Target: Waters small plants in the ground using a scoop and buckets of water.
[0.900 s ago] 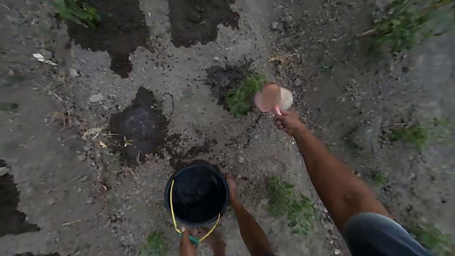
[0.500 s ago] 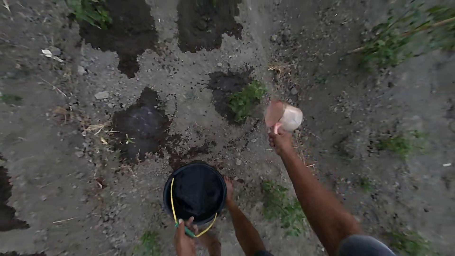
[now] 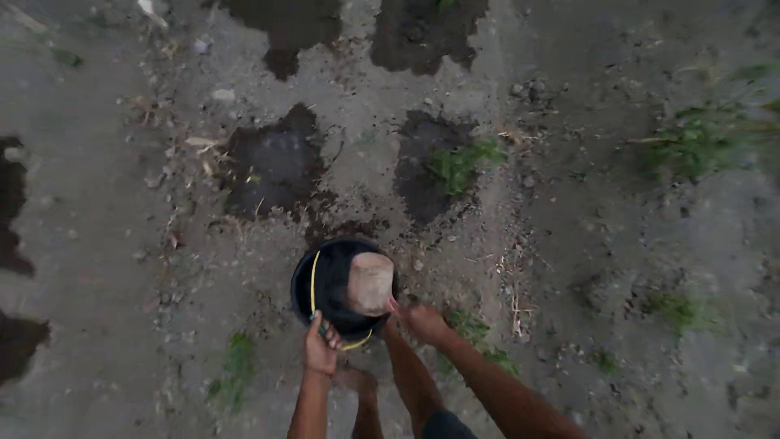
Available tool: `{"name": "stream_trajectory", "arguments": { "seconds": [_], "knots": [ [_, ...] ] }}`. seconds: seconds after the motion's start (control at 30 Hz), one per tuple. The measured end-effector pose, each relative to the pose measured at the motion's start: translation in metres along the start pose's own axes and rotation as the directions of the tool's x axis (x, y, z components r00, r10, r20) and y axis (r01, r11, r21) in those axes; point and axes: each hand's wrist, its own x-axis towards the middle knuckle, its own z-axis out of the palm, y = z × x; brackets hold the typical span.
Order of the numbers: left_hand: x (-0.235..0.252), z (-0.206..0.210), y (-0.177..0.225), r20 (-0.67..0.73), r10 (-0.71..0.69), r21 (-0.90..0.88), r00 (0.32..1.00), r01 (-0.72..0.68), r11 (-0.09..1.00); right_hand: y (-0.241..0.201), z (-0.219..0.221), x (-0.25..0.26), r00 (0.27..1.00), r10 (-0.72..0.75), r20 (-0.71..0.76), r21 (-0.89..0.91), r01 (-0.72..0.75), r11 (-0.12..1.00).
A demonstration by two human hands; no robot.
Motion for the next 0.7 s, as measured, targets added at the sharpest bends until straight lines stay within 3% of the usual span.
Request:
{"name": "stream_trajectory", "arguments": {
  "seconds": [0.07, 0.17, 0.23, 0.33, 0.43, 0.53, 0.7],
  "knots": [
    [-0.006, -0.001, 0.0, 0.044, -0.011, -0.02, 0.999, 0.012, 1.0, -0.027, 0.01, 0.04, 0.995, 0.097, 0.009, -0.239, -0.092, 0.967],
    [-0.019, 0.004, -0.01, 0.002, -0.035, -0.018, 0.999, 0.035, 0.999, -0.053, 0.03, 0.083, 0.979, 0.205, -0.01, -0.414, -0.19, 0.89],
    [-0.026, 0.006, -0.016, -0.06, -0.048, 0.004, 0.997, 0.048, 0.999, -0.065, 0.045, 0.098, 0.977, 0.211, 0.018, -0.453, -0.18, 0.873],
    [-0.045, -0.015, -0.021, -0.068, -0.004, -0.012, 0.998, 0.003, 1.0, -0.074, 0.069, 0.107, 0.984, 0.132, 0.12, -0.279, -0.094, 0.956],
    [-0.07, -0.04, -0.02, -0.079, 0.02, -0.102, 0.997, -0.028, 0.994, -0.079, 0.084, 0.097, 0.974, 0.08, 0.211, 0.048, -0.092, 0.995],
    [-0.1, -0.065, -0.026, -0.111, 0.003, -0.235, 0.994, -0.029, 0.971, -0.082, 0.089, 0.075, 0.892, 0.063, 0.447, 0.377, -0.252, 0.891],
    [-0.129, -0.133, -0.073, -0.204, 0.034, -0.469, 0.978, -0.128, 0.874, -0.071, 0.127, 0.039, 0.727, -0.21, 0.654, 0.587, -0.313, 0.746]
  ]
}}
